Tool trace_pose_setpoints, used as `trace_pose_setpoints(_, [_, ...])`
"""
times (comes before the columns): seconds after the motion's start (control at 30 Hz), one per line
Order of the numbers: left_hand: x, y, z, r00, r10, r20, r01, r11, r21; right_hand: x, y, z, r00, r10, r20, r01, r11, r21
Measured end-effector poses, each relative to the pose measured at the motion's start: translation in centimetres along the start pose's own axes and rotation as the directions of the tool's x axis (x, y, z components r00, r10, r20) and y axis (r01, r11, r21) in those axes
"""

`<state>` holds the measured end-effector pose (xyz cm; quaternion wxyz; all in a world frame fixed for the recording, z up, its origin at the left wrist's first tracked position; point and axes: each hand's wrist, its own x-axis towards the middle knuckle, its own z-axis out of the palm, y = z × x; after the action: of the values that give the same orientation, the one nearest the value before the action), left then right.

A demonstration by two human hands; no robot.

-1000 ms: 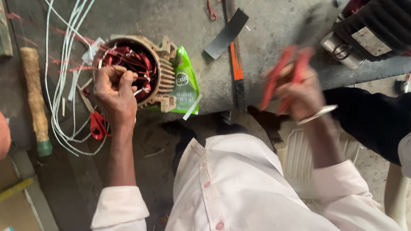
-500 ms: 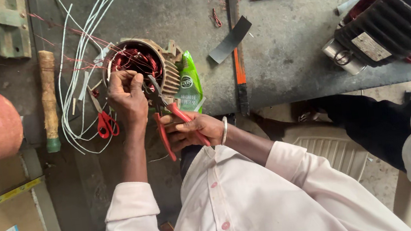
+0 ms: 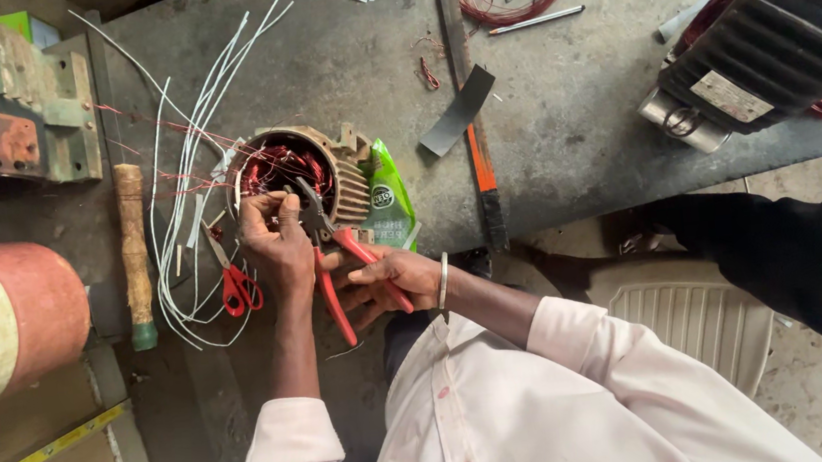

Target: The person works on the copper windings of a disassembled electric motor stator on a workbench. They use pliers to cut and trim wire ends, pull and arrange winding wires by hand, and reposition the stator while sorting the wire leads.

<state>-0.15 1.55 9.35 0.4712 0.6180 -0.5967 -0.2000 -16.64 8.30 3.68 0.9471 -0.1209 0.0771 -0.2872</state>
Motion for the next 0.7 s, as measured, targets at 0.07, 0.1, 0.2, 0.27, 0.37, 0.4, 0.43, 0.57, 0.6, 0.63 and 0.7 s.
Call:
trace_pose_setpoints(0.07, [-0.1,-0.2,0.0,1.000,0.009,-0.010,-0.009,1.000,0.012,0.2,0.6,-0.7,0.999,0.007,-0.043,-0.006,1.000,0.013])
trace_pose_setpoints(0.1, [-0.2,-0.2,0.1,1.000,0.015,-0.017,-0.015,1.000,0.021,0.3,0.9,-1.0,0.997,0.014,-0.077,-0.012,1.000,0.028])
trace_pose_setpoints(0.2, [-0.7,-0.1,0.5,0.999,-0.010,-0.033,0.009,0.999,-0.031,0.9,1.9,-2.2,0.990,0.072,-0.119,-0.066,0.996,0.054])
trace_pose_setpoints(0.27, [-1.1,0.0,0.7,0.998,-0.044,-0.036,0.042,0.998,-0.056,1.2,2.7,-2.7,0.982,0.131,-0.133,-0.121,0.989,0.080])
trace_pose_setpoints(0.37, [-1.7,0.0,0.9,0.999,-0.043,-0.024,0.041,0.997,-0.061,1.5,3.6,-3.0,0.967,0.193,-0.166,-0.174,0.977,0.123])
trace_pose_setpoints(0.4, [-1.8,-0.1,0.9,1.000,-0.010,-0.016,0.009,0.998,-0.068,1.5,3.8,-2.9,0.964,0.194,-0.180,-0.173,0.977,0.128])
trace_pose_setpoints(0.43, [-1.9,-0.2,0.9,1.000,0.017,-0.009,-0.018,0.997,-0.069,1.5,4.1,-2.8,0.960,0.202,-0.192,-0.177,0.974,0.139])
trace_pose_setpoints(0.57, [-2.0,-0.9,1.9,0.999,-0.002,-0.036,-0.002,0.992,-0.124,1.4,4.4,-1.9,0.977,0.155,-0.145,-0.145,0.986,0.082])
trace_pose_setpoints(0.6, [-2.0,-0.9,2.2,0.999,0.002,-0.037,-0.008,0.990,-0.143,1.4,4.5,-1.6,0.975,0.151,-0.160,-0.139,0.987,0.086])
trace_pose_setpoints(0.63, [-2.0,-0.8,2.5,0.999,0.006,-0.038,-0.012,0.987,-0.162,1.4,4.5,-1.4,0.973,0.147,-0.178,-0.132,0.987,0.091])
trace_pose_setpoints(0.7, [-1.9,-0.4,2.8,0.999,-0.023,-0.037,0.016,0.982,-0.190,1.3,4.5,-1.2,0.955,0.138,-0.262,-0.131,0.990,0.042])
